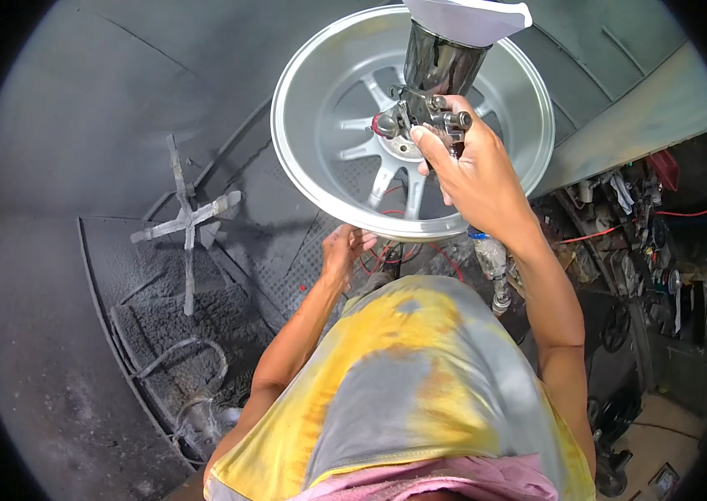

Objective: The person prepares a car rim for painting, then uses a spray gun to apply a coating to the spokes and center of the rim in a spray booth.

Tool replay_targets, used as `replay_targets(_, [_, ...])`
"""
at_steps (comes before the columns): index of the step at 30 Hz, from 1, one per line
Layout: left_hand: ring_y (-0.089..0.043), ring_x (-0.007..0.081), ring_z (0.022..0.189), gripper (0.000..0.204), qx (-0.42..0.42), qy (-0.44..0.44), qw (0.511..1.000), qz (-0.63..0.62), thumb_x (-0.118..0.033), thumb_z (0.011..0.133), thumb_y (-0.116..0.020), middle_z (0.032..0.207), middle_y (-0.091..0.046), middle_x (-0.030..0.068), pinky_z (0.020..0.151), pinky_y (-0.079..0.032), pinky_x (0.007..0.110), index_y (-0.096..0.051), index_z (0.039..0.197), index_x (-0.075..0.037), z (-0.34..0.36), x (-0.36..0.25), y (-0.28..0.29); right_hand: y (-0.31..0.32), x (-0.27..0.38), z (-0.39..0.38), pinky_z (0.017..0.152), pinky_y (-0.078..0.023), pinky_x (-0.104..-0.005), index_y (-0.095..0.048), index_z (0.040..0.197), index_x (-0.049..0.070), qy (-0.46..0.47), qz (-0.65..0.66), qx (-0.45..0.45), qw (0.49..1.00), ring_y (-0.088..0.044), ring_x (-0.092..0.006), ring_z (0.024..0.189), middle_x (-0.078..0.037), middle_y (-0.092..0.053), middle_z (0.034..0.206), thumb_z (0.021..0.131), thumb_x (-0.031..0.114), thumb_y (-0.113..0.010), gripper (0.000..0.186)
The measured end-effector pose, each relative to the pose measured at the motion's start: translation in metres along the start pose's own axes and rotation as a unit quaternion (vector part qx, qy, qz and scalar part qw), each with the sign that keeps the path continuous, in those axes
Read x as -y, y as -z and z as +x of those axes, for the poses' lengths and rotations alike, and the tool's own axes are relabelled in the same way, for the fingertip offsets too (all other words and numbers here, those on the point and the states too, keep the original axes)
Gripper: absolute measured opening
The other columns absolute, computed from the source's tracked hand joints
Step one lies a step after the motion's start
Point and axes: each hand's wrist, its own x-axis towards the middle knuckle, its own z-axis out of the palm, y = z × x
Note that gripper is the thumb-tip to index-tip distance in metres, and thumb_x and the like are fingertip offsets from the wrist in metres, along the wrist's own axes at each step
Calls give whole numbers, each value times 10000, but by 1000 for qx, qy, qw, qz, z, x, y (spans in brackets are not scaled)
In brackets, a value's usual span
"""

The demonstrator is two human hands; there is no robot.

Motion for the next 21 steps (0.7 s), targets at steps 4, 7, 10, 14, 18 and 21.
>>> replay_targets(4, [-748, 249, 956, 423, 3, -22, 1000, -4, -329, 1077, -587, 1059, -754, 162, 892, -643, 395, -666, 1199, 69, 10, -4, 8, -1, 1, 10, 712, -530, -363, -572, 1278, -79, 15, -19, -18, 1000, -658, -170, 707, -101, -684, 766, 1017, 227, -664, 412])
replay_targets(7, [-749, 250, 954, 428, 2, -23, 1000, 13, -340, 1079, -586, 1055, -756, 157, 893, -644, 400, -674, 1187, 64, 10, -12, 11, -4, -6, 21, 746, -545, -383, -571, 1292, -87, 39, -51, -60, 996, -719, -218, 759, -144, -726, 809, 1010, 241, -676, 446])
replay_targets(10, [-753, 249, 937, 437, 6, -20, 999, 24, -356, 1079, -594, 1034, -760, 148, 879, -649, 397, -683, 1177, 61, 16, -19, 15, 2, -7, 35, 773, -559, -400, -568, 1302, -99, 71, -87, -93, 989, -764, -280, 819, -187, -752, 855, 1012, 237, -675, 456])
replay_targets(14, [-758, 240, 898, 437, 10, -12, 999, 28, -365, 1078, -608, 995, -761, 133, 841, -657, 387, -688, 1170, 55, 24, -24, 20, 19, 0, 43, 753, -559, -395, -590, 1309, -53, 56, -123, -131, 982, -746, -250, 763, -159, -743, 833, 1026, 256, -655, 424])
replay_targets(18, [-759, 230, 884, 433, 5, -12, 1000, 26, -364, 1076, -615, 966, -758, 123, 821, -662, 382, -691, 1159, 53, 27, -27, 19, 47, 5, 37, 734, -562, -365, -611, 1293, -22, 14, -171, -162, 972, -732, -202, 745, -125, -735, 861, 1029, 267, -657, 394])
replay_targets(21, [-757, 218, 884, 435, 8, -14, 999, 28, -376, 1081, -608, 973, -759, 125, 814, -663, 381, -691, 1142, 47, 29, -31, 18, 69, 11, 16, 713, -562, -340, -612, 1278, -25, -28, -176, -177, 968, -716, -164, 766, -105, -728, 914, 1040, 261, -652, 375])
